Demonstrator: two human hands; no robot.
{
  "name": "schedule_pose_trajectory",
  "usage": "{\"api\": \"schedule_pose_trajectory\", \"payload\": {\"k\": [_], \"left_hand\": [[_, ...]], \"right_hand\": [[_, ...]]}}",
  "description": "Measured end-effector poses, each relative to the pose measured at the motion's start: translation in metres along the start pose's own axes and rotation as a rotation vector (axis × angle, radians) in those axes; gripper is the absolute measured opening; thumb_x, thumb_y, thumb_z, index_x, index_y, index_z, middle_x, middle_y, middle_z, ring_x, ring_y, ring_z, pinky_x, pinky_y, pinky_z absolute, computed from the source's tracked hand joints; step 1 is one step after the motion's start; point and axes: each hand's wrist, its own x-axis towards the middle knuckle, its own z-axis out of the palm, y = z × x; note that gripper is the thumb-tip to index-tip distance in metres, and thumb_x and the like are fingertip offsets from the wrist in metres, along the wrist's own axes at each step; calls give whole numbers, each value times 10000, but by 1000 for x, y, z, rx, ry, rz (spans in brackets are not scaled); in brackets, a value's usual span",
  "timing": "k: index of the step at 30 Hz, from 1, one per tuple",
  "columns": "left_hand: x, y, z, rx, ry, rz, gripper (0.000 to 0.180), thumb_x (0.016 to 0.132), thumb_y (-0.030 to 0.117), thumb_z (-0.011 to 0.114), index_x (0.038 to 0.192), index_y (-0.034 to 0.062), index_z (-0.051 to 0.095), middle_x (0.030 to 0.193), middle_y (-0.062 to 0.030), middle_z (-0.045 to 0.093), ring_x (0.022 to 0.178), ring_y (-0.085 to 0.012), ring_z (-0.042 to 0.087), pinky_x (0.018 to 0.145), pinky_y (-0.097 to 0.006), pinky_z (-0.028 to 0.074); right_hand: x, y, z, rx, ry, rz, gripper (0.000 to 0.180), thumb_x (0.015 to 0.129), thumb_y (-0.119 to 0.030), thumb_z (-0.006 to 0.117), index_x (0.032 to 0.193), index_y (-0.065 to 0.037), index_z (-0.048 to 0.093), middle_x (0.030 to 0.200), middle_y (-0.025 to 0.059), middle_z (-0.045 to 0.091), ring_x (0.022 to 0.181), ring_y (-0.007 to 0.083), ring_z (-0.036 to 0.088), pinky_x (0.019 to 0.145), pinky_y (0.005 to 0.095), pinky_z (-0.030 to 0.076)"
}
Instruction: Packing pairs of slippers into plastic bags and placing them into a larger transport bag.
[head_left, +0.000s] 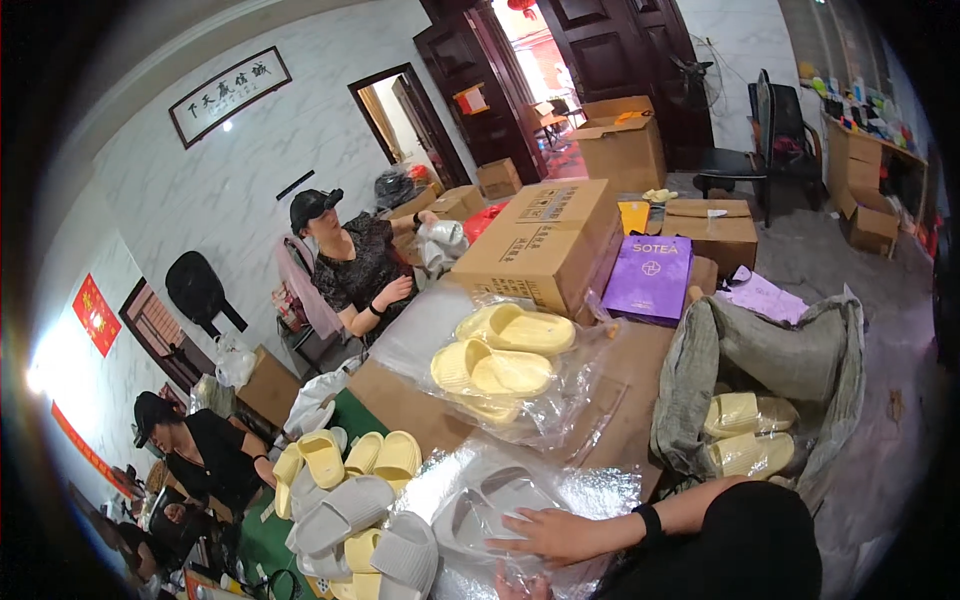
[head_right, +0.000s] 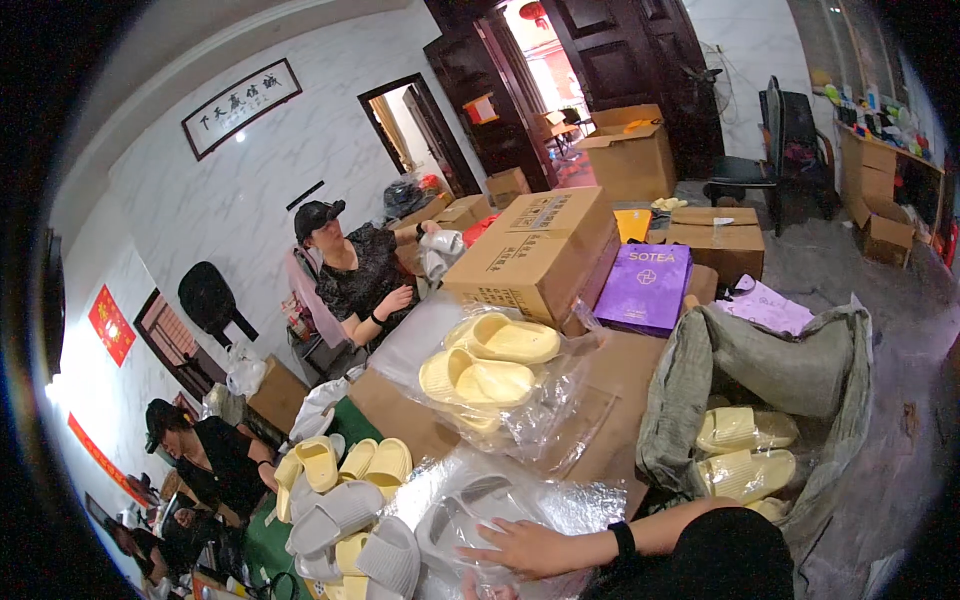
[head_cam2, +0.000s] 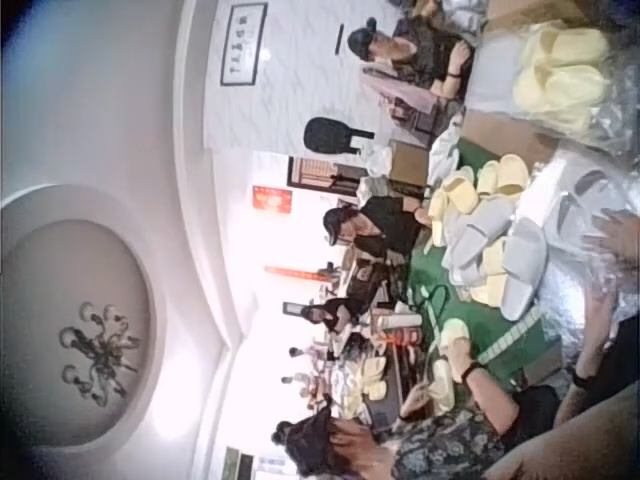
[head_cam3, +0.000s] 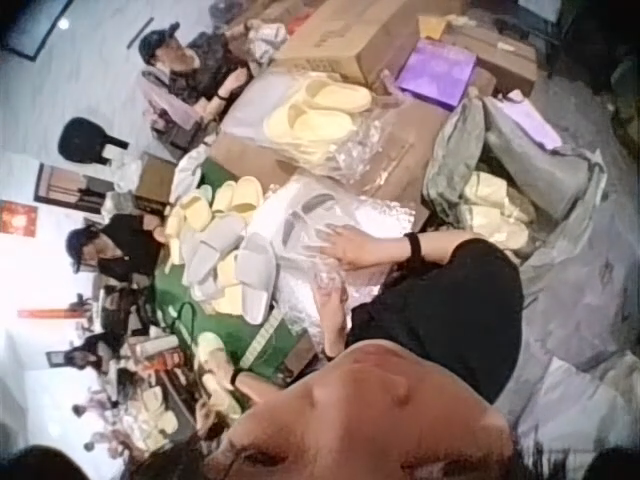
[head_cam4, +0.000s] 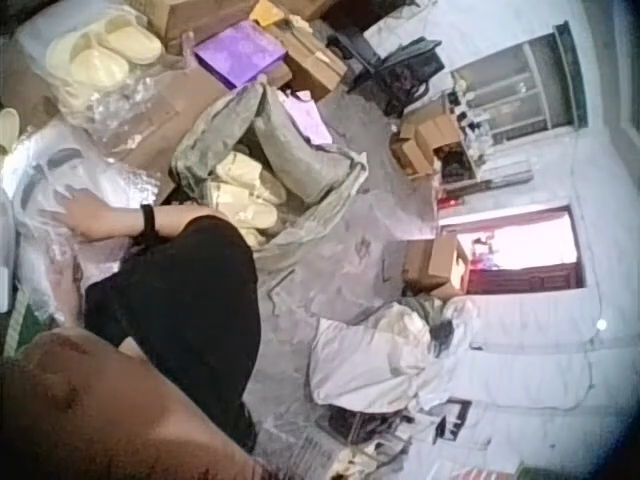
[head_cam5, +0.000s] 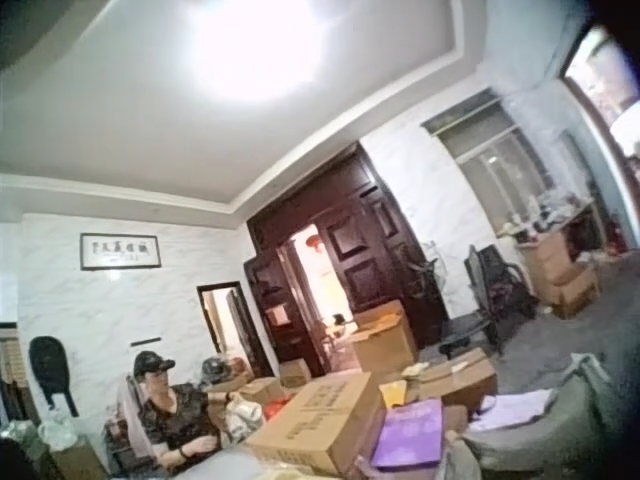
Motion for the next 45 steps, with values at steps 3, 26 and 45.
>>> {"api": "schedule_pose_trajectory", "payload": {"k": [3,26,45], "left_hand": [[-11,9,9,49,-119,8,710,837,21,569,1396,77,133,825,2,501,591,-44,426,491,-167,328],[80,-62,226,1501,-1337,1330,978,614,398,735,1388,102,215,1297,-158,395,1231,-299,340,1069,-473,154],[100,-23,161,1378,-1163,1470,291,637,55,591,921,90,540,736,-61,544,748,-220,563,771,-345,428]], "right_hand": [[-6,21,8,-20,93,-127,817,635,-182,700,1341,-192,289,1311,161,371,1222,415,335,941,399,384],[-324,89,-217,1039,1473,318,349,795,-67,582,1131,-3,512,1034,103,588,945,220,581,790,395,495],[-388,117,-157,1075,1242,1129,337,824,-250,632,1010,22,558,903,47,601,846,173,558,727,344,477]]}}
